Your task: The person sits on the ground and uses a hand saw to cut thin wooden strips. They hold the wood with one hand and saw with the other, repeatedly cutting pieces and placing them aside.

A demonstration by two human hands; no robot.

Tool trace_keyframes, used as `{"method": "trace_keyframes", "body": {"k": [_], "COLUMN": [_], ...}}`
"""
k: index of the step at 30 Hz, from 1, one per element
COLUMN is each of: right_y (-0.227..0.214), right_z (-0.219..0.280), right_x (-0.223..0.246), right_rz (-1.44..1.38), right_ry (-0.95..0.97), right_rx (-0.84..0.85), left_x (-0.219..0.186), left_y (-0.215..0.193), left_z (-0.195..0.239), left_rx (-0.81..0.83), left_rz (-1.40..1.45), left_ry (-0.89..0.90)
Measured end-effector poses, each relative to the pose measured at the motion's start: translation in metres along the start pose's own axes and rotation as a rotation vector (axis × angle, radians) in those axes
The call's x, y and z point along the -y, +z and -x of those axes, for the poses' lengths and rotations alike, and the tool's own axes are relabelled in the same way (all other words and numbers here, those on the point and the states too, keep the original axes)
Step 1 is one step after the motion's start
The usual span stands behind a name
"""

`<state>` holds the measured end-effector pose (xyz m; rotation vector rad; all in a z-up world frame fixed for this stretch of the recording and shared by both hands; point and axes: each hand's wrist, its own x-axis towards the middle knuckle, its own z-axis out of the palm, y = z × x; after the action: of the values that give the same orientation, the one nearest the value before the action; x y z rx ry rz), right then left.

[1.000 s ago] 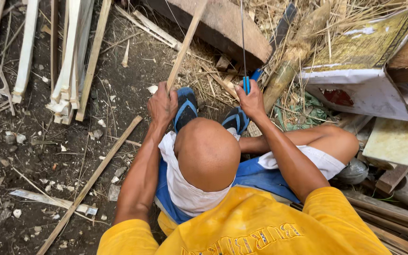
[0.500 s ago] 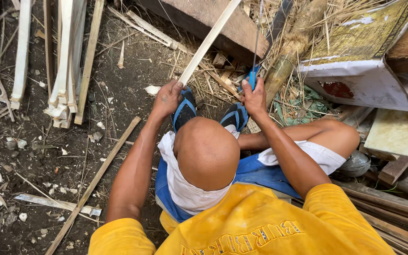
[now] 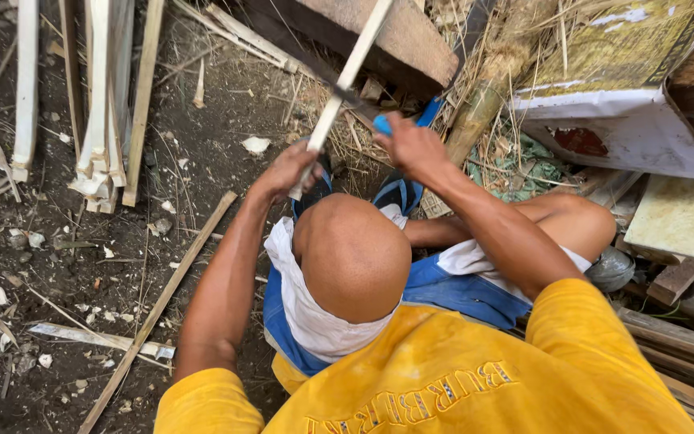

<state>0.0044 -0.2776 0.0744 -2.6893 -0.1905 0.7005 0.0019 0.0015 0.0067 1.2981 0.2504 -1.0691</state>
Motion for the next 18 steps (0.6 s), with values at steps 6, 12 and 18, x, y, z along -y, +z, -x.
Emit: {"method": "trace_keyframes", "body": {"k": [6,12,18], "right_y": [-0.021,0.016,-0.037], "right_z": [-0.036,-0.014,-0.059], "right_x": [-0.021,0.001,-0.055], "right_rz": [0.167,0.473,0.061], "right_ry": [0.002,-0.409,0.219], "right_rx": [-0.027,0.172,-0.029], "left_x": [0.042,0.041,0.099], "left_y": [-0.012,-0.019,-0.043], "left_z": [0.03,0.022,0.043], "left_rx": [-0.068,-0.112,-0.187], "left_rz": [0.075,0.01,-0.159], "left_ry": [-0.012,0.057,0.259]}}
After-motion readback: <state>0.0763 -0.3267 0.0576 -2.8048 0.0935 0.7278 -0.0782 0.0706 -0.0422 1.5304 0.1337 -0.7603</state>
